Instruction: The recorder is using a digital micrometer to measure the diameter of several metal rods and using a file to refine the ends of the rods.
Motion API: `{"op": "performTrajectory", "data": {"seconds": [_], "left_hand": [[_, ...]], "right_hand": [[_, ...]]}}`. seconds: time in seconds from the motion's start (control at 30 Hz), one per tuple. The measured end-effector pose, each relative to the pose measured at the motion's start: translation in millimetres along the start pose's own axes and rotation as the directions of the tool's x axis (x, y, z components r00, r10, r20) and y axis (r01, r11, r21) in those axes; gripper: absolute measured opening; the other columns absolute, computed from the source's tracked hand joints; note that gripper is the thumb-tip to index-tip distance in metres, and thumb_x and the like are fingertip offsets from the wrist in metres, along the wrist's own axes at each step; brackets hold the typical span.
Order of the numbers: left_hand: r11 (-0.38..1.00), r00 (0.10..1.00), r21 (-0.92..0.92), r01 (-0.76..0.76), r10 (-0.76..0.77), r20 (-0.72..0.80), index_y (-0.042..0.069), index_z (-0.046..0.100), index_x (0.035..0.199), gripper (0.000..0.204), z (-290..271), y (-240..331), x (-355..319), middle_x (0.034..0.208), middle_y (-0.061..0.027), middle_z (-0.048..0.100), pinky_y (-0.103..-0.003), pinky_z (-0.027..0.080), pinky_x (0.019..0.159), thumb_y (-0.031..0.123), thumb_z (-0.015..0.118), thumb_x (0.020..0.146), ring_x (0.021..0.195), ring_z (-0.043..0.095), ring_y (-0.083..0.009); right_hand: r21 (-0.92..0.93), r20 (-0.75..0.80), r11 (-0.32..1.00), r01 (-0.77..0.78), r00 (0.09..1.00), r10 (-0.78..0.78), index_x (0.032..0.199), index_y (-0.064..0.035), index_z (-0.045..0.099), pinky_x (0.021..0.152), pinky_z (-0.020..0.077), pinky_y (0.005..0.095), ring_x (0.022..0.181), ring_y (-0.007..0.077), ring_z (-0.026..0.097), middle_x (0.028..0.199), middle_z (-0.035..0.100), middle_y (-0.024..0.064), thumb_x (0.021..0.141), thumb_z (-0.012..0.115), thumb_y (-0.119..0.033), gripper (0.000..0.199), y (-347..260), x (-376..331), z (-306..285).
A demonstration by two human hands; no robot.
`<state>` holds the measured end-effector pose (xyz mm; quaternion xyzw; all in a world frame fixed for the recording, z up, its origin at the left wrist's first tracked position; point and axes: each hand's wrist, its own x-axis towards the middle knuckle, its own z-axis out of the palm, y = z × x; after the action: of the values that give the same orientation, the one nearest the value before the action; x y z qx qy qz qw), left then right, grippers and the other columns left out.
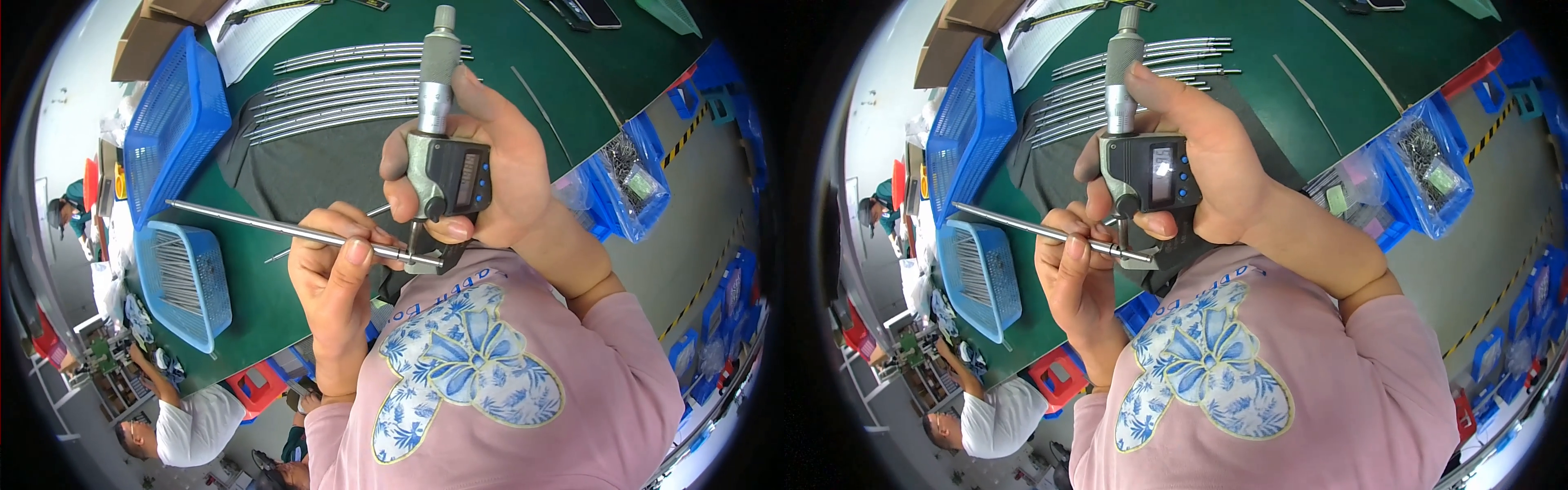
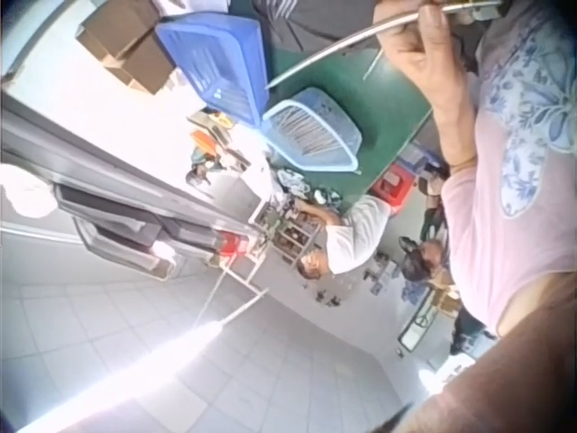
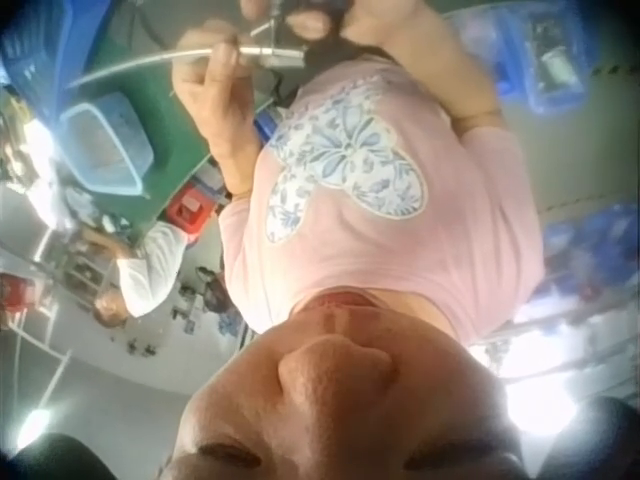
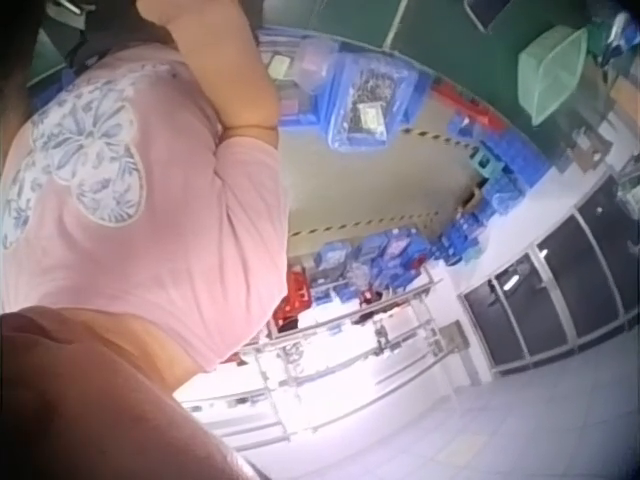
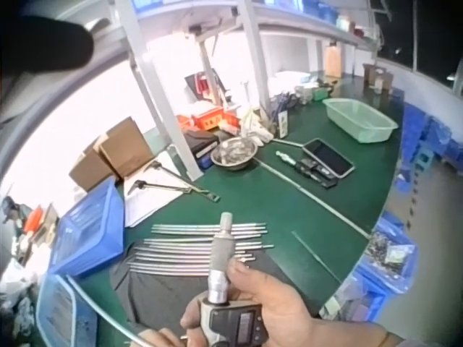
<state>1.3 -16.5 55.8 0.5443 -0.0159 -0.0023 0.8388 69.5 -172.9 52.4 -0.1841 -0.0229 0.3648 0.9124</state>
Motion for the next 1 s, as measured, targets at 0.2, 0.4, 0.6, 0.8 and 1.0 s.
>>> {"op": "performTrajectory", "data": {"seconds": [0.2,0.4,0.6,0.8,1.0], "left_hand": [[1.000,1.000,-0.028,-0.009,0.009,-0.004,-0.003,0.047,0.082,0.015,-3,2,3,0.077,-0.0140,0.052,-0.027,0.050,0.058,0.009,0.055,0.080,0.066,0.058,-0.0197],[0.996,0.998,-0.089,0.028,-0.033,-0.050,-0.003,0.047,0.083,0.017,-20,9,-3,0.067,-0.0110,0.049,-0.028,0.046,0.052,0.011,0.054,0.076,0.055,0.053,-0.0181],[0.904,0.962,-0.335,0.264,-0.225,0.152,-0.007,0.047,0.065,0.021,-51,26,-30,0.042,-0.0048,0.036,-0.024,0.024,0.029,0.014,0.052,0.060,0.029,0.033,-0.0121],[0.735,0.842,-0.440,0.516,-0.342,0.417,-0.010,0.046,0.065,0.022,-63,24,-55,0.040,-0.0040,0.035,-0.023,0.023,0.029,0.009,0.049,0.054,0.029,0.032,-0.0108],[0.657,0.799,-0.486,0.576,-0.329,0.503,-0.019,0.040,0.088,0.038,-78,33,-48,0.045,-0.0054,0.038,-0.023,0.026,0.030,0.004,0.048,0.058,0.033,0.034,-0.0103]], "right_hand": [[-0.015,-0.016,1.000,-0.018,1.000,0.018,0.089,0.0100,0.055,0.031,0.0374,0.0230,0.035,0.0183,0.046,0.067,0.058,0.0217,0.084,0.024,-0.057,0.074,0,5,3],[-0.101,0.012,0.995,0.001,1.000,0.000,0.094,0.0111,0.052,0.036,0.0387,0.0210,0.038,0.0164,0.047,0.071,0.059,0.0191,0.082,0.027,-0.056,0.073,-3,-4,-1],[-0.726,-0.146,0.661,0.192,0.895,-0.421,0.096,0.0049,0.054,0.039,0.0332,0.0174,0.042,0.0062,0.042,0.082,0.061,0.0143,0.076,0.057,-0.015,0.029,-15,31,-18],[-0.523,-0.055,0.807,0.274,0.934,-0.352,0.097,0.0040,0.054,0.041,0.0374,0.0191,0.046,0.0088,0.046,0.081,0.061,0.0146,0.070,0.054,-0.004,0.028,-25,42,-23],[-0.429,0.039,0.848,0.312,0.944,-0.328,0.090,0.0017,0.054,0.041,0.0381,0.0209,0.050,0.0106,0.048,0.076,0.057,0.0123,0.071,0.059,-0.006,0.022,-24,29,-26]]}}
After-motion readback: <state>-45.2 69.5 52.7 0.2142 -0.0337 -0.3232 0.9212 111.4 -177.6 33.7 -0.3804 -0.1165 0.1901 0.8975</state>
